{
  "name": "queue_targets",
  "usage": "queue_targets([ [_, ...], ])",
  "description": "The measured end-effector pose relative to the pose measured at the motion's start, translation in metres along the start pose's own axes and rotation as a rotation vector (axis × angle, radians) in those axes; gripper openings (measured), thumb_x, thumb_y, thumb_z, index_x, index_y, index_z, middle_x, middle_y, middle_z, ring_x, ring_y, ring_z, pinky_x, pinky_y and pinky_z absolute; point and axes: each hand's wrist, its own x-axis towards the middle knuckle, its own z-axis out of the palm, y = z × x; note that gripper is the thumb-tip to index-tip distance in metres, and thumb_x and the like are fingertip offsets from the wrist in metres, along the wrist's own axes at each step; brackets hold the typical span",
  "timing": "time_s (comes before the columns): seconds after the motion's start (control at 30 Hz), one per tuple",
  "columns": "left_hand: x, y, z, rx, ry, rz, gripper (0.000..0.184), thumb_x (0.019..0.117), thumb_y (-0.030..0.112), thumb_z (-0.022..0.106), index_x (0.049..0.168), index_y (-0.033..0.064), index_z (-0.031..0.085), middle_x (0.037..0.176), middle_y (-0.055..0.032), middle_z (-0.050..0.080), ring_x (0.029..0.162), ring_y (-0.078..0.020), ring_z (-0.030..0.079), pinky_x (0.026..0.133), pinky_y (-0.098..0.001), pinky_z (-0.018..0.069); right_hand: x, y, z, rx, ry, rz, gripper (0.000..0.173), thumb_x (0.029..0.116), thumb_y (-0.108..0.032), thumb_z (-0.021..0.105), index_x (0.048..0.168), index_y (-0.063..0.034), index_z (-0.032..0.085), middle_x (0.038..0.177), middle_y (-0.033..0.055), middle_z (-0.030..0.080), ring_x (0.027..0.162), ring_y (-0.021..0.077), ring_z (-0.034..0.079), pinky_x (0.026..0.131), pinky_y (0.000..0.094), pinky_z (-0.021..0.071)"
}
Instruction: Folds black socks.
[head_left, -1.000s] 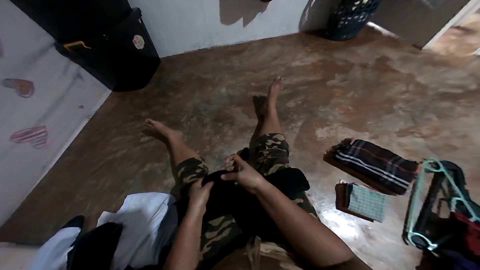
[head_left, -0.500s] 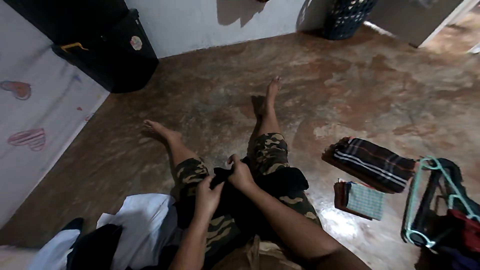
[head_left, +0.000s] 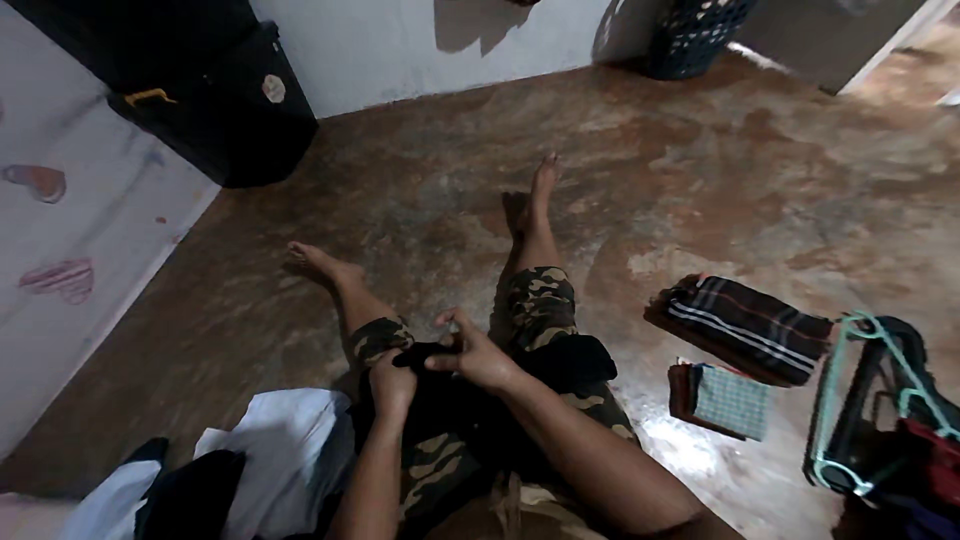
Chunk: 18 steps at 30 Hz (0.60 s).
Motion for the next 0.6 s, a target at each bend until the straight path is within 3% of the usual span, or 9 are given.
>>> queue_targets([
  [0.03,0.002,-0.001,-0.002,-0.104,0.012,-0.004,0.02,0.0928,0.003,0.068,0.112,-0.0014,0.071,0.115,-0.0206,0.069,0.112,-0.03,0.064,0.1,-0.0502,0.0503,-0.001,-0.001,0.001,-0.06,-0.016,0.003,0.057,0.088,-0.003,0.075,0.137,-0.0037,0.044,0.1,0.0119,0.066,0.085,0.0175,0.067,0.08,0.0366,0.0574],
  [0.1,-0.013,0.012,-0.003,-0.325,-0.031,0.013,0.019,0.0908,0.003,0.072,0.109,-0.0015,0.07,0.108,-0.0142,0.069,0.101,-0.0186,0.065,0.091,-0.0389,0.0546,0.005,0.003,0.0,-0.282,0.134,0.061,0.053,0.0853,-0.001,0.071,0.134,-0.0038,0.05,0.1,0.0153,0.068,0.088,0.0257,0.068,0.08,0.0443,0.057],
  [0.17,-0.03,0.025,-0.002,-0.423,-0.14,0.055,0.028,0.0905,0.008,0.076,0.115,-0.0022,0.068,0.112,-0.0137,0.069,0.105,-0.0156,0.066,0.094,-0.0348,0.0553,0.016,0.007,-0.008,-0.379,0.285,0.097,0.053,0.0859,0.001,0.068,0.136,-0.0037,0.051,0.101,0.0157,0.068,0.091,0.029,0.068,0.082,0.0473,0.056],
  [0.23,-0.024,0.018,0.001,-0.347,-0.14,0.051,0.031,0.0904,0.008,0.076,0.118,-0.0027,0.067,0.116,-0.0168,0.068,0.109,-0.0201,0.066,0.097,-0.0394,0.0541,0.016,0.007,-0.01,-0.19,0.267,0.059,0.052,0.0883,0.002,0.067,0.136,-0.0041,0.048,0.101,0.0127,0.069,0.088,0.0214,0.069,0.079,0.0395,0.0577],
  [0.3,-0.002,0.0,0.001,-0.242,-0.04,0.042,0.025,0.0902,0.001,0.068,0.114,-0.0039,0.066,0.113,-0.0193,0.068,0.107,-0.0256,0.065,0.095,-0.0459,0.0533,0.003,-0.001,-0.003,0.047,0.079,0.031,0.056,0.0891,0.001,0.072,0.137,-0.0025,0.043,0.101,0.0126,0.068,0.086,0.0168,0.069,0.079,0.0356,0.0589],
  [0.37,0.003,-0.002,-0.004,-0.26,-0.003,0.06,0.023,0.0922,-0.003,0.062,0.115,-0.0016,0.065,0.112,-0.015,0.066,0.104,-0.0208,0.064,0.092,-0.0406,0.0534,-0.002,-0.003,0.005,-0.007,-0.014,0.022,0.056,0.0877,0.0,0.074,0.135,-0.0032,0.044,0.105,0.0133,0.067,0.09,0.0175,0.068,0.082,0.0364,0.0583],
  [0.43,-0.015,0.016,-0.008,-0.231,-0.047,0.131,0.025,0.0915,0.001,0.068,0.117,-0.0007,0.068,0.115,-0.0133,0.069,0.105,-0.0179,0.067,0.094,-0.0371,0.0551,0.006,0.003,0.004,-0.246,0.145,0.051,0.052,0.0847,0.001,0.072,0.132,-0.0032,0.05,0.103,0.0156,0.069,0.091,0.0246,0.069,0.082,0.0431,0.0573],
  [0.53,-0.028,0.028,-0.004,-0.008,-0.065,0.178,0.03,0.0936,0.019,0.075,0.116,0.0,0.07,0.111,-0.016,0.072,0.106,-0.0243,0.069,0.098,-0.0441,0.0535,0.018,0.007,-0.006,-0.356,0.273,0.06,0.054,0.0865,0.0,0.069,0.137,-0.0042,0.05,0.102,0.014,0.07,0.09,0.0259,0.069,0.082,0.0443,0.0569],
  [0.6,-0.012,0.013,-0.003,0.056,-0.033,0.113,0.026,0.0941,0.01,0.07,0.117,-0.0022,0.069,0.115,-0.0218,0.07,0.113,-0.0332,0.067,0.102,-0.0529,0.0501,0.009,0.001,-0.004,-0.14,0.121,0.021,0.055,0.088,0.001,0.072,0.137,-0.0027,0.046,0.102,0.0135,0.068,0.088,0.0198,0.069,0.081,0.0383,0.0581],
])
